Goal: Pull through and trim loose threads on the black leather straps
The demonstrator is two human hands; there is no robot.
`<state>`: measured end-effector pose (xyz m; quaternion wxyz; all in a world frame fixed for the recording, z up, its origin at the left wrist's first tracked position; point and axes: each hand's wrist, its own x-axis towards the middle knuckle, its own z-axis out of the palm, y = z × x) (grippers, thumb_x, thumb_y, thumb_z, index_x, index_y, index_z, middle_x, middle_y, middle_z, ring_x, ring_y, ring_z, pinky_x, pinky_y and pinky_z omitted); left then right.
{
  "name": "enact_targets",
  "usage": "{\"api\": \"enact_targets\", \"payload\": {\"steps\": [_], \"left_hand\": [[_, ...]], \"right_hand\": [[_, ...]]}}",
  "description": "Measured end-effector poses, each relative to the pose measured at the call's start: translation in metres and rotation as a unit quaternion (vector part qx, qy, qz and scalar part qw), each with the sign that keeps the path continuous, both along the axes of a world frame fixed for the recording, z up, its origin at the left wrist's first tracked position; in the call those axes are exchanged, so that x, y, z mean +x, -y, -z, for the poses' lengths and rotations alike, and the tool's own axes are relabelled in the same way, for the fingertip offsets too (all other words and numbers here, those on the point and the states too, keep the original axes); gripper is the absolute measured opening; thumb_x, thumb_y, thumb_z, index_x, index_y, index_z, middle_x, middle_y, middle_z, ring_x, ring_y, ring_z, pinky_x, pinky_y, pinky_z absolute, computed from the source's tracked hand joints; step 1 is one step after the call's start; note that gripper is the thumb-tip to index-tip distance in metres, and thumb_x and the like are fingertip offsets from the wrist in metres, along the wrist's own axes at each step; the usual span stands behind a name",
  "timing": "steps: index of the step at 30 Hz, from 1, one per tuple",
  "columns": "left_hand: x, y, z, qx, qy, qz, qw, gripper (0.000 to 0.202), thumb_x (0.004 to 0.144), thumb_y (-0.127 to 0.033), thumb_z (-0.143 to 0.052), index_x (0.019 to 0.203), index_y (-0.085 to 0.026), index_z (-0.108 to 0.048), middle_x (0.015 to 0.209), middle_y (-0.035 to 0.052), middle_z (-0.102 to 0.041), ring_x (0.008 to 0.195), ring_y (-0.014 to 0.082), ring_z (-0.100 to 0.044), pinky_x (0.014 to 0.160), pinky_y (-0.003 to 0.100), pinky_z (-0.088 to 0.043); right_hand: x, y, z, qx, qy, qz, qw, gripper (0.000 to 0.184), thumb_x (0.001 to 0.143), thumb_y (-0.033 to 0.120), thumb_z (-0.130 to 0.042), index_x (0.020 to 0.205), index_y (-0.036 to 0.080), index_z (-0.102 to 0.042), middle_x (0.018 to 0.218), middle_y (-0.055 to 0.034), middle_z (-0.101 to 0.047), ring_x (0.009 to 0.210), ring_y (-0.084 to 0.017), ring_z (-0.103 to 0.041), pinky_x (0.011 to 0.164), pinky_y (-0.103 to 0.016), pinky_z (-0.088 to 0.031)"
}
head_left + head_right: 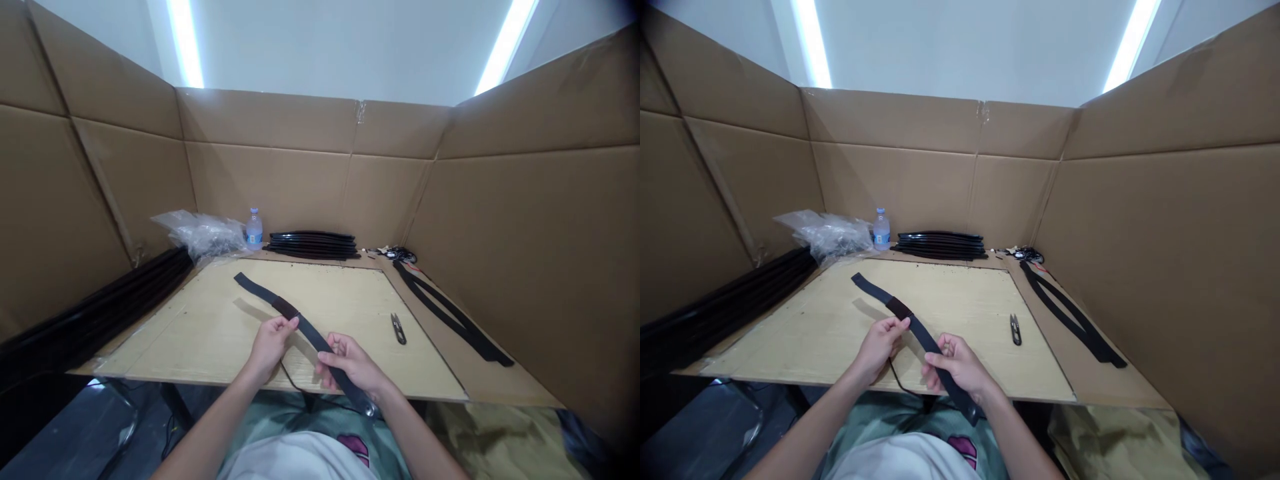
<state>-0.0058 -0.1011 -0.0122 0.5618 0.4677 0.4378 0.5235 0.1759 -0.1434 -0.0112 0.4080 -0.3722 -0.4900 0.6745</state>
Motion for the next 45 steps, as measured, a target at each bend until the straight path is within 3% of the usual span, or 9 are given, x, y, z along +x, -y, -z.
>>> {"api": "enact_targets", "payload": {"steps": [4,10,13,16,23,28,34,38,45], "left_hand": [[-0.001,-0.002,0.003,-0.003,0.014,0.006,1.0,0.038,0.068,-0.048,-0.067,0.063,-0.016,-0.047,0.046,-0.0091,-0.028,0.039,0.0041,-0.018,0.037,0.019,-0.012],[-0.002,-0.007,0.008,-0.021,0.039,0.002,0.999,0.039,0.07,-0.052,-0.063,0.069,-0.016,-0.049,0.044,-0.0108,-0.022,0.036,0.004,-0.016,0.035,0.019,-0.009],[-0.001,-0.006,0.006,-0.03,0.063,0.031,0.997,0.039,0.071,-0.052,-0.062,0.069,-0.016,-0.048,0.046,-0.0109,-0.022,0.037,0.0036,-0.015,0.035,0.019,-0.009],[0.0,-0.003,0.003,-0.031,0.079,0.061,0.994,0.04,0.071,-0.049,-0.064,0.064,-0.018,-0.039,0.047,-0.0109,-0.021,0.038,0.0032,-0.014,0.036,0.019,-0.009],[0.002,0.0,-0.001,-0.021,0.084,0.066,0.994,0.039,0.07,-0.046,-0.066,0.062,-0.018,-0.039,0.045,-0.0111,-0.021,0.037,0.0032,-0.014,0.036,0.019,-0.007],[0.004,0.003,-0.004,0.03,0.03,0.015,0.999,0.038,0.069,-0.045,-0.067,0.059,-0.016,-0.044,0.049,-0.0059,-0.041,0.042,0.005,-0.029,0.041,0.018,-0.021],[0.003,0.003,-0.003,0.094,-0.069,-0.041,0.992,0.037,0.071,-0.046,-0.063,0.056,-0.015,-0.05,0.049,-0.0046,-0.042,0.047,0.0081,-0.034,0.046,0.019,-0.026],[0.005,0.004,-0.005,0.072,-0.068,-0.036,0.994,0.036,0.071,-0.047,-0.063,0.06,-0.015,-0.053,0.049,-0.0048,-0.041,0.046,0.0075,-0.033,0.044,0.02,-0.024],[0.008,0.008,-0.01,0.005,0.033,0.029,0.999,0.037,0.065,-0.046,-0.07,0.064,-0.015,-0.05,0.046,-0.0087,-0.031,0.039,0.0042,-0.02,0.038,0.02,-0.013]], "right_hand": [[0.001,-0.004,0.002,0.009,-0.018,0.03,0.999,0.035,0.079,0.05,-0.055,0.077,0.016,-0.046,0.062,-0.002,-0.062,0.037,-0.008,-0.047,0.033,-0.017,-0.032],[0.002,-0.005,0.002,0.008,-0.021,0.035,0.999,0.034,0.071,0.043,-0.069,0.079,0.012,-0.056,0.067,-0.0052,-0.065,0.046,-0.008,-0.05,0.042,-0.018,-0.036],[0.004,-0.004,0.0,0.003,-0.006,0.032,0.999,0.038,0.065,0.037,-0.075,0.092,0.012,-0.062,0.061,-0.0002,-0.061,0.044,-0.007,-0.047,0.041,-0.018,-0.034],[0.005,-0.004,0.0,0.015,0.024,-0.007,1.0,0.033,0.064,0.032,-0.075,0.087,0.01,-0.065,0.053,0.0035,-0.054,0.038,-0.004,-0.04,0.037,-0.017,-0.028],[0.005,-0.002,0.001,0.03,-0.004,-0.032,0.999,0.038,0.061,0.028,-0.078,0.078,0.016,-0.046,0.066,0.0015,-0.062,0.051,-0.01,-0.057,0.048,-0.02,-0.044],[0.004,0.0,-0.002,0.029,0.002,-0.055,0.998,0.044,0.066,0.035,-0.074,0.082,0.021,-0.035,0.065,0.0006,-0.064,0.037,-0.006,-0.046,0.033,-0.015,-0.031],[0.0,0.001,-0.007,-0.014,0.011,-0.009,1.0,0.037,0.079,0.053,-0.053,0.077,0.02,-0.035,0.061,-0.0009,-0.061,0.039,-0.007,-0.046,0.033,-0.015,-0.028],[-0.004,0.007,-0.012,-0.047,-0.008,0.024,0.999,0.037,0.074,0.048,-0.062,0.076,0.02,-0.037,0.062,0.0006,-0.059,0.043,-0.006,-0.044,0.037,-0.015,-0.028],[-0.015,0.02,-0.016,-0.078,-0.042,0.067,0.994,0.045,0.067,0.037,-0.074,0.099,0.019,-0.048,0.057,0.0066,-0.046,0.046,-0.006,-0.04,0.038,-0.017,-0.031]]}}
